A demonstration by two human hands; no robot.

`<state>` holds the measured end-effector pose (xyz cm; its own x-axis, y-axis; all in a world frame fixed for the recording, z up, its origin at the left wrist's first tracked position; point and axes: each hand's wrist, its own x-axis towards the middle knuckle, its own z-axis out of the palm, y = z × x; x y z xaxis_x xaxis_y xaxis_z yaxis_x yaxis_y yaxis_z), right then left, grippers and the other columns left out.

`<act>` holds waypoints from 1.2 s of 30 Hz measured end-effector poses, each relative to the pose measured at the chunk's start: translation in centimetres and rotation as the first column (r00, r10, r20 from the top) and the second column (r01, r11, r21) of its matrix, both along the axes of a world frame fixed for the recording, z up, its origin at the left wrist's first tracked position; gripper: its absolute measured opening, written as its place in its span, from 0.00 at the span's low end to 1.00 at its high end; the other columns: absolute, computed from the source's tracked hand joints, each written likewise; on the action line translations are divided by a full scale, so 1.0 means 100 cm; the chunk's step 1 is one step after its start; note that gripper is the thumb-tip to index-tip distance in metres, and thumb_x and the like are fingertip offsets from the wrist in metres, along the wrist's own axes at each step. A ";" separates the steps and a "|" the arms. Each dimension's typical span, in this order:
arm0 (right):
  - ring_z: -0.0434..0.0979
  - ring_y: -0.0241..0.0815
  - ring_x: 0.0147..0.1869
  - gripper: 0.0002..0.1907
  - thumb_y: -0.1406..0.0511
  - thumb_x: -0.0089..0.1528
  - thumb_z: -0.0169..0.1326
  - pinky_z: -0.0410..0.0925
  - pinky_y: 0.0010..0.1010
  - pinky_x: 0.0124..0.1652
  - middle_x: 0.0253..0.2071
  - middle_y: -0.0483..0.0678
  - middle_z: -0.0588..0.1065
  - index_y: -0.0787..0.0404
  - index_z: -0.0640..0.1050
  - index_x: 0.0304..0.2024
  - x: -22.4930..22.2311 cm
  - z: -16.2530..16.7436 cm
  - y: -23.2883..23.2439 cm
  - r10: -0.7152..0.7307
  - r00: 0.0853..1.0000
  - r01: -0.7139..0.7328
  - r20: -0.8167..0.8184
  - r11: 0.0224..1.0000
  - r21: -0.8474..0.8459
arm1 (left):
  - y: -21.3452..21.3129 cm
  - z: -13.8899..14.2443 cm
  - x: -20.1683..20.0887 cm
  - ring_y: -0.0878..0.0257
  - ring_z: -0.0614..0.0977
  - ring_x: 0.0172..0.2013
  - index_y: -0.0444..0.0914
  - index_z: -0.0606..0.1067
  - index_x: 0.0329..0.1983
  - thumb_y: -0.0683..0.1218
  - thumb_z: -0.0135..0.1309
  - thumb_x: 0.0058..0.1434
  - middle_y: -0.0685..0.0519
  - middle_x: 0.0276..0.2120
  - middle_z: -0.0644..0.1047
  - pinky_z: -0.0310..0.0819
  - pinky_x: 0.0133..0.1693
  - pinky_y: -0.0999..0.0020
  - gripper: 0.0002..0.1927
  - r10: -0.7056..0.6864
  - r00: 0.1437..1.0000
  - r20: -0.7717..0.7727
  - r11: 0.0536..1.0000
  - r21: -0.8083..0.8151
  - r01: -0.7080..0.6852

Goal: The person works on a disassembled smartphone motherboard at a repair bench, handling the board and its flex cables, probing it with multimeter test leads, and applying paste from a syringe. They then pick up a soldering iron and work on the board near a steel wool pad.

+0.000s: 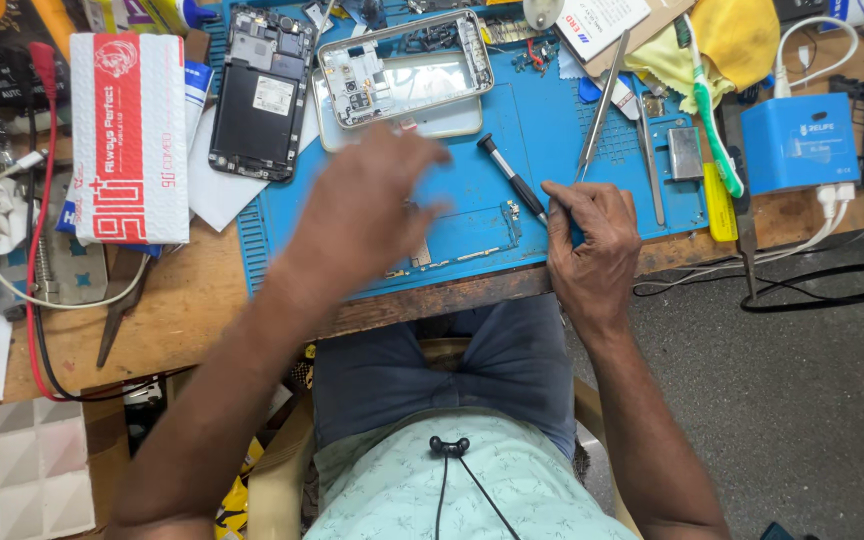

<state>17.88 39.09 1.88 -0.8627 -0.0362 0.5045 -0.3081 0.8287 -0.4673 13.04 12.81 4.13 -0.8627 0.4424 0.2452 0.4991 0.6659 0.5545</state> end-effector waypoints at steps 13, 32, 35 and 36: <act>0.77 0.47 0.50 0.13 0.74 0.65 0.61 0.71 0.39 0.50 0.47 0.51 0.79 0.60 0.83 0.51 0.014 0.009 0.003 0.046 0.998 -0.049 -0.041 0.996 -0.069 | 0.009 0.016 0.046 0.47 0.73 0.52 0.34 0.75 0.52 0.49 0.64 0.54 0.45 0.48 0.75 0.70 0.52 0.52 0.25 -0.132 0.981 -0.139 0.986 -0.118 0.116; 0.82 0.37 0.33 0.16 0.72 0.65 0.59 0.75 0.23 0.33 0.36 0.57 0.81 0.74 0.78 0.54 0.039 0.013 0.007 0.501 0.831 0.170 0.240 0.182 -0.969 | -0.026 0.042 0.104 0.57 0.77 0.59 0.36 0.65 0.71 0.66 0.58 0.64 0.46 0.65 0.72 0.73 0.61 0.63 0.42 -0.222 0.944 0.245 0.674 0.738 -0.033; 0.83 0.38 0.34 0.15 0.71 0.65 0.59 0.76 0.24 0.33 0.36 0.57 0.81 0.73 0.77 0.54 0.042 0.011 0.007 0.545 0.803 0.205 0.240 0.125 -0.971 | -0.016 0.021 0.124 0.59 0.71 0.60 0.33 0.58 0.76 0.68 0.61 0.65 0.44 0.68 0.66 0.69 0.63 0.62 0.49 -0.375 0.901 0.216 0.476 0.879 -0.013; 0.83 0.38 0.34 0.15 0.71 0.65 0.58 0.76 0.24 0.33 0.36 0.57 0.81 0.73 0.77 0.54 0.043 0.010 0.006 0.562 0.794 0.210 0.231 0.103 -0.972 | -0.013 0.014 0.129 0.59 0.71 0.60 0.33 0.59 0.76 0.68 0.58 0.66 0.43 0.68 0.67 0.69 0.63 0.62 0.48 -0.383 0.898 0.218 0.413 0.910 -0.045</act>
<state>22.19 39.69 2.90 -0.9804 -0.0750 -0.1819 0.1956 -0.4716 -0.8599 25.93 11.56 5.57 -0.9018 0.3102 0.3010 0.1753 -0.3741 0.9107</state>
